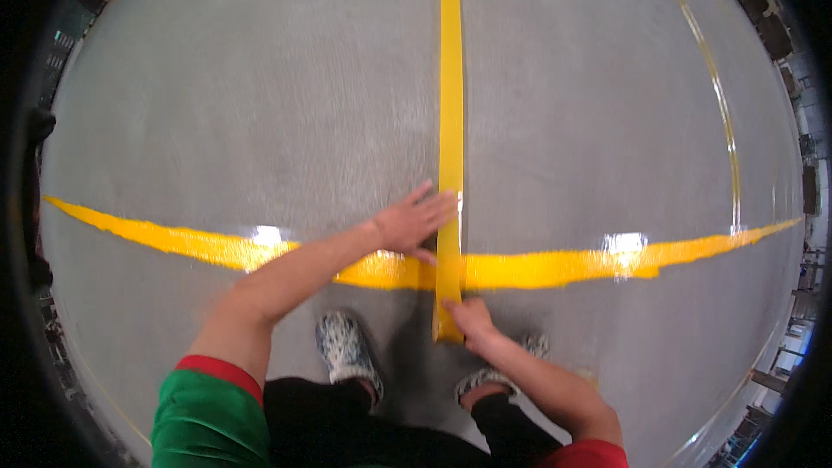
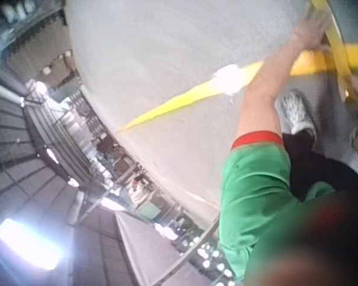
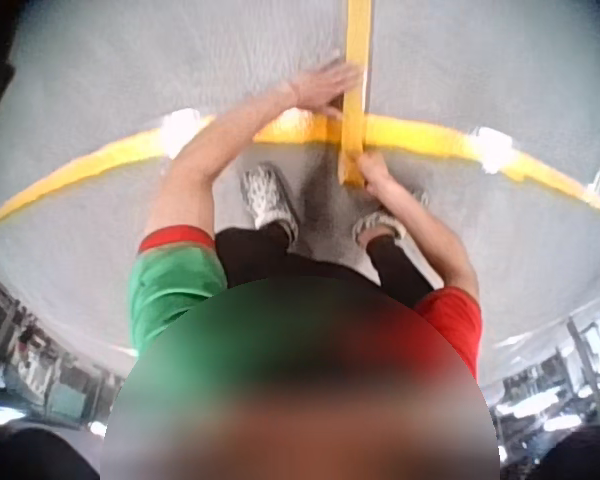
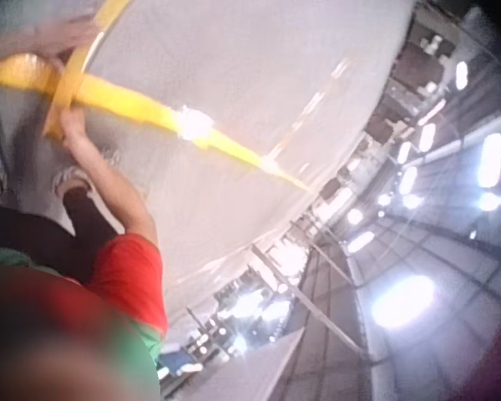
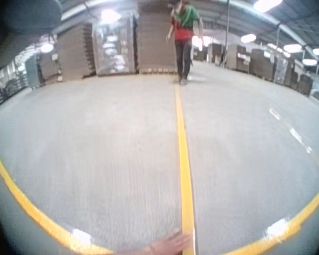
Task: The person applies yellow floor tape to a concrete floor in a warehouse, creating intersecting lines. They unroll the tape, press it down, and cut it with a utility knife, repeating the process to form a grid pattern.
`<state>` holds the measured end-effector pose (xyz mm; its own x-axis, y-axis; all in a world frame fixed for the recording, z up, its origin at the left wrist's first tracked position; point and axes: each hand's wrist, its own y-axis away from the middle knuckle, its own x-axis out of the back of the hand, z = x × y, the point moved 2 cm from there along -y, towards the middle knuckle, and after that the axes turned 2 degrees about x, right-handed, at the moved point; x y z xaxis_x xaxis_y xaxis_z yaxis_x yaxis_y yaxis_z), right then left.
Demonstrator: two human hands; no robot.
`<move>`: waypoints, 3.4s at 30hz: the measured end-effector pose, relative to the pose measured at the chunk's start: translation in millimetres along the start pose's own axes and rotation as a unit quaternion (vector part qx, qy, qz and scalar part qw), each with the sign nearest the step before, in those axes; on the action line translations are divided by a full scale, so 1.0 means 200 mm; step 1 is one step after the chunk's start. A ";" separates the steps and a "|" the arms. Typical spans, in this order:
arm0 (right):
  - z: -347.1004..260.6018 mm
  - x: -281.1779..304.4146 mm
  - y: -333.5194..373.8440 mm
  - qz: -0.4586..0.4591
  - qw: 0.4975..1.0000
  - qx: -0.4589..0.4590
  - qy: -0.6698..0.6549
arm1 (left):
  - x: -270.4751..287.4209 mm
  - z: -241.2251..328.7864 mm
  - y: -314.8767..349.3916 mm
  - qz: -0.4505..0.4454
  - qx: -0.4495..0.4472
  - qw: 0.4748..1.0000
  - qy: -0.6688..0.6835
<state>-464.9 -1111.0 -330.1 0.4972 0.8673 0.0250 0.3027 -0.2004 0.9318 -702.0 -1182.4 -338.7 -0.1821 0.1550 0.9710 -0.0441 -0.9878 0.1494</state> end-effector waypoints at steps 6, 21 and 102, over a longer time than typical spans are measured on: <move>-0.05 -0.01 0.05 -0.003 1.000 -0.021 -0.023 | 0.00 0.02 -0.01 0.023 -0.015 0.999 0.019; -0.07 -0.03 0.03 0.018 1.000 -0.020 -0.008 | -0.01 -0.05 0.02 -0.032 -0.018 0.999 0.009; -1.23 0.74 -0.64 0.034 0.596 0.511 0.618 | -0.09 0.76 0.07 -0.028 0.636 0.391 0.664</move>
<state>-629.8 -844.4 -356.2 -0.2521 0.3873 0.8868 0.9675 0.1215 0.2220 -549.3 -1201.2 -324.6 -0.6037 -0.7861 0.1324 0.2863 -0.0587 0.9563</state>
